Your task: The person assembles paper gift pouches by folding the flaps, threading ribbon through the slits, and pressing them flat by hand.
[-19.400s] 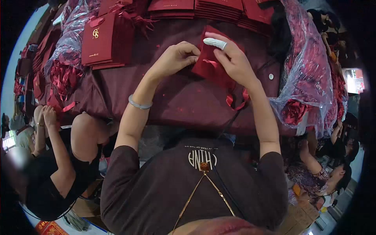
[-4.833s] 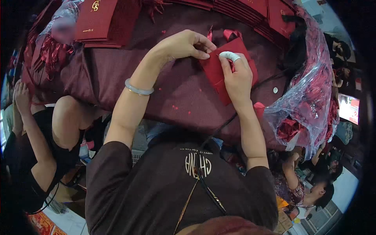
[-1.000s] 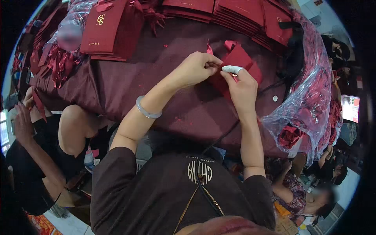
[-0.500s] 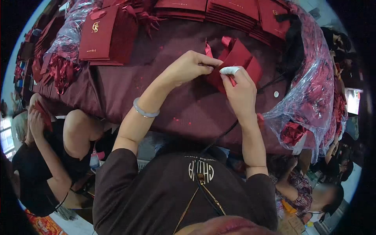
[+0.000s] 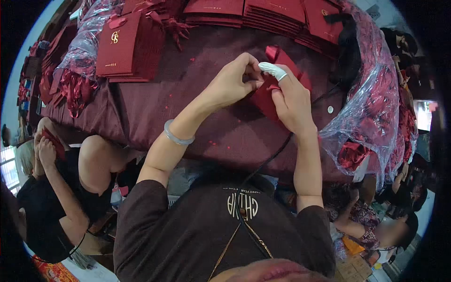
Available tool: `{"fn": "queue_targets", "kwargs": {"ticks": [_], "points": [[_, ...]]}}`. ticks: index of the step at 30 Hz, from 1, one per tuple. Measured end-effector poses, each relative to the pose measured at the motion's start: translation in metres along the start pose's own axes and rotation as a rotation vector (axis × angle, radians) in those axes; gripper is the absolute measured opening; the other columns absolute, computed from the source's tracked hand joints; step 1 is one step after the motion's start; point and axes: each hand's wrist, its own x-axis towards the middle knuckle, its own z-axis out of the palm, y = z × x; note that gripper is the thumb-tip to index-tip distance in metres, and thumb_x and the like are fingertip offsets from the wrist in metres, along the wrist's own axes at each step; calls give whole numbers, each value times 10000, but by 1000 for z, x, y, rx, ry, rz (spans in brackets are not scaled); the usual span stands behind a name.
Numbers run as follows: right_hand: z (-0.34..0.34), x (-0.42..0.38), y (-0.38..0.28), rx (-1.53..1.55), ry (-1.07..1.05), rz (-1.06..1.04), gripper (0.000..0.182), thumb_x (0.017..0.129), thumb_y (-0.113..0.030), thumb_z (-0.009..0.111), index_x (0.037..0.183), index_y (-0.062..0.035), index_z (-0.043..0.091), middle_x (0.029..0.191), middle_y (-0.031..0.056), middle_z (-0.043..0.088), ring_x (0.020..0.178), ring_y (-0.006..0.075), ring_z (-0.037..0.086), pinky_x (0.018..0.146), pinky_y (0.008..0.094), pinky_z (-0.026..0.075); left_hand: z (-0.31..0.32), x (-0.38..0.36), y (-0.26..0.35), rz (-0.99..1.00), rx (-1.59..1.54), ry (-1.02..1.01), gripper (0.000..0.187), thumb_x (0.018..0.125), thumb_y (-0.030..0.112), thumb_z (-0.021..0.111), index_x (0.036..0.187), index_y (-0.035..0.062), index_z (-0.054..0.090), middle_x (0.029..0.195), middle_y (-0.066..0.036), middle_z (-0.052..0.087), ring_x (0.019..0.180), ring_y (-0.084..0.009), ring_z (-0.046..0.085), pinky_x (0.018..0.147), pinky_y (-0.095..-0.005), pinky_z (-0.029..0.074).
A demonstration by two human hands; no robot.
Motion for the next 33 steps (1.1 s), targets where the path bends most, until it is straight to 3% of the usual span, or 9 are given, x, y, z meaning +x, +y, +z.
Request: {"fn": "queue_targets", "kwargs": {"ticks": [8, 12, 17, 20, 22, 24, 26, 31, 33], "points": [[-5, 2, 4, 74, 23, -148, 385, 730, -99, 505, 1111, -99, 561, 957, 111, 577, 839, 308, 549, 719, 390, 468, -2, -1, 0, 61, -7, -25, 246, 791, -71, 599, 853, 41, 389, 824, -37, 524, 815, -96, 507, 734, -235, 438], [2, 0, -3, -25, 51, -122, 348, 771, -102, 517, 1116, -103, 558, 928, 110, 570, 833, 300, 543, 694, 390, 455, -8, -8, 14, -91, -148, -55, 272, 762, -119, 555, 823, 59, 360, 813, -17, 482, 804, -88, 464, 733, -221, 413], [6, -3, -5, 316, -4, 13, 267, 852, -80, 503, 1113, -83, 558, 897, 98, 570, 802, 292, 559, 691, 375, 450, -13, -9, 19, -214, -227, -130, 264, 746, -147, 497, 817, 68, 362, 850, -18, 474, 802, -87, 458, 739, -200, 401], [16, -4, 5, 367, 5, -21, 263, 861, -69, 502, 1117, -77, 560, 899, 101, 570, 790, 281, 568, 702, 351, 453, -8, -10, 22, -227, -314, -195, 232, 772, -124, 501, 834, 67, 386, 875, -14, 474, 824, -89, 456, 765, -204, 396], [16, -5, 9, 348, 17, -55, 262, 865, -64, 502, 1120, -74, 561, 902, 106, 569, 789, 275, 572, 711, 339, 454, -5, -10, 18, -123, -201, -248, 356, 779, -100, 523, 1093, 50, 451, 938, 16, 462, 932, -68, 442, 814, -207, 381], [12, -6, 11, 416, -43, -12, 294, 892, 9, 461, 1181, -19, 512, 931, 30, 511, 786, 94, 456, 736, 224, 393, -4, -11, 22, -143, -217, -229, 320, 780, -98, 523, 1053, 53, 449, 932, 20, 448, 922, -85, 432, 836, -212, 378], [9, -5, 6, 462, -46, 15, 309, 883, 5, 477, 1189, -23, 508, 938, 18, 510, 794, 83, 451, 731, 215, 379, -4, -12, 23, -187, -265, -140, 183, 816, -76, 517, 856, 70, 414, 833, 25, 447, 818, -68, 430, 752, -212, 386], [-7, -8, 1, 701, -36, 49, 425, 827, -3, 545, 1246, -29, 473, 935, -20, 505, 766, 54, 399, 674, 187, 291, -28, -3, 8, -148, -120, -68, 174, 790, -76, 509, 833, 65, 418, 838, 29, 416, 814, -82, 409, 761, -194, 348], [-13, -9, 4, 670, -5, 26, 425, 821, 24, 544, 1238, -33, 487, 918, -21, 509, 756, 59, 406, 678, 192, 321, -27, -2, 8, -86, -230, 16, 173, 835, -40, 548, 810, 79, 424, 744, 47, 448, 726, -44, 427, 631, -196, 369]]}}
